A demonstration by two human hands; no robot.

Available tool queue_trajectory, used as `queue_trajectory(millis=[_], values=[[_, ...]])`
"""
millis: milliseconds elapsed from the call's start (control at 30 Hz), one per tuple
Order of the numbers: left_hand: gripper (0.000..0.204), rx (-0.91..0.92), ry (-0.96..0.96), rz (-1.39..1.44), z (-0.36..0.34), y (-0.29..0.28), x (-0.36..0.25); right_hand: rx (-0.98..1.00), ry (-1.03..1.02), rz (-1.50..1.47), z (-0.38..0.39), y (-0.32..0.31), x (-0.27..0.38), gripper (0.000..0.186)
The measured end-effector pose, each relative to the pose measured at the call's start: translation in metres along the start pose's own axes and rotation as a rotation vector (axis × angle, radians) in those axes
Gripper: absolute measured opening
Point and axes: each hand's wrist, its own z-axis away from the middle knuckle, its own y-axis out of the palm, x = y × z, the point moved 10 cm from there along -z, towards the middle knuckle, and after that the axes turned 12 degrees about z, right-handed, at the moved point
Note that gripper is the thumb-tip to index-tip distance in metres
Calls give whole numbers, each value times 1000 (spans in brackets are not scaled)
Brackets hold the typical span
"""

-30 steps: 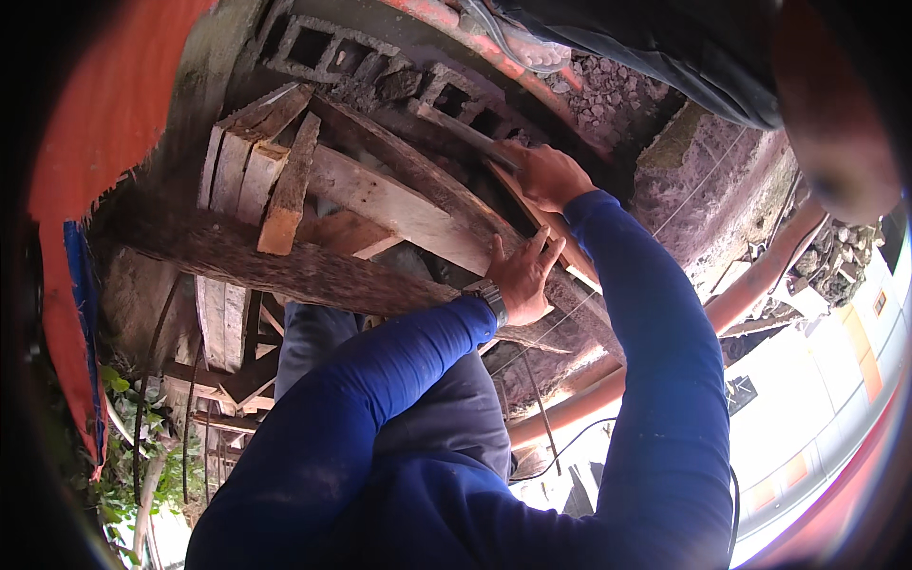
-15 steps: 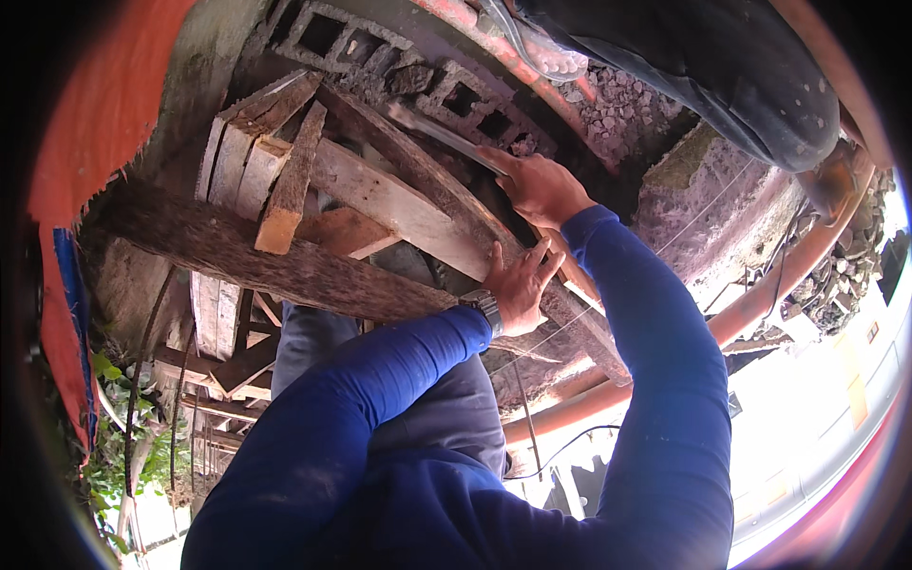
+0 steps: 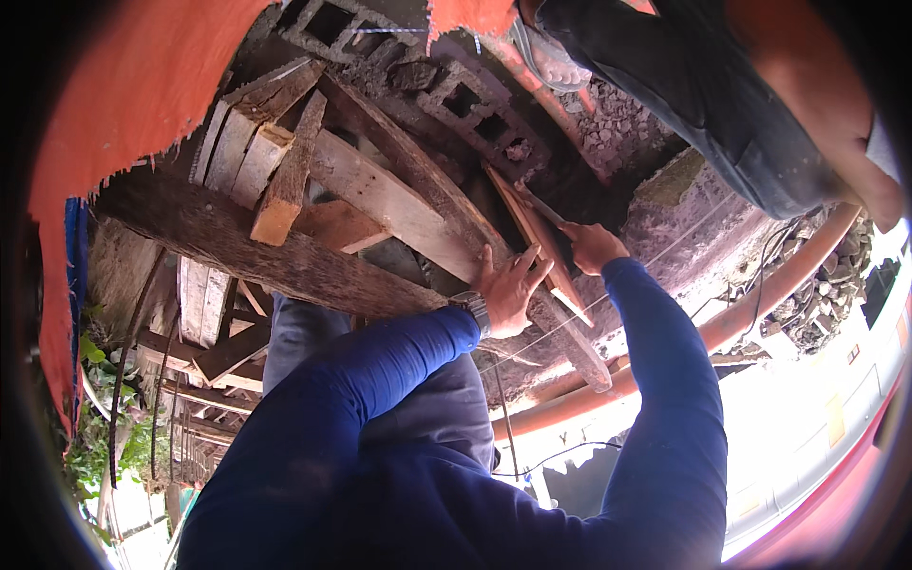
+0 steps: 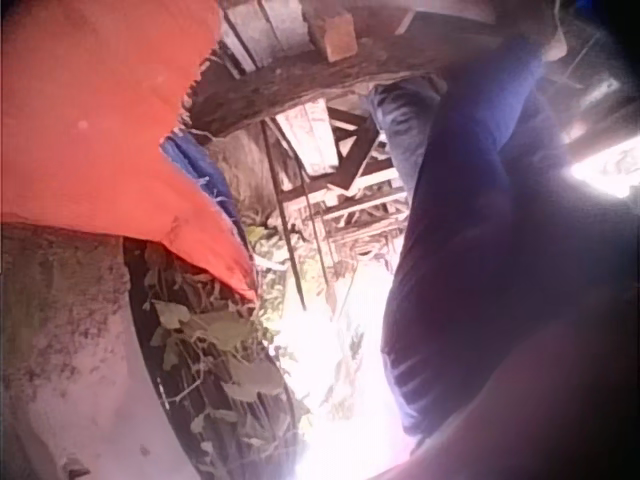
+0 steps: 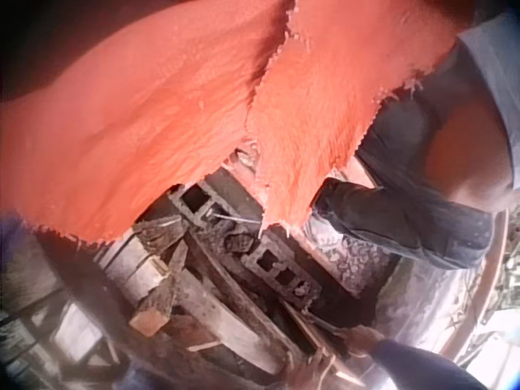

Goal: The person cuts a piece of plywood with a hand saw, then uses a hammer to drive nails into the cut piece to secure it to a wooden frame. The person also retrieves nails from a bucket and positions the wood on the structure.

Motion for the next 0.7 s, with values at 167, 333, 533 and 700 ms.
queue_trajectory(millis=[167, 333, 533, 700], values=[[112, 11, -2, -33, 2, -1, -2, -138, 12, -97, -11, -60, 36, 63], [112, 37, -9, -40, 2, -2, -2, -95, -47, -142, -26, -70, 48, 61], [106, 60, 7, -21, 4, -9, -3, -302, -149, -158, -57, -98, 64, 60], [104, 35, 4, 23, 0, -4, 3, -557, -271, -309, -43, -170, 122, 61]])
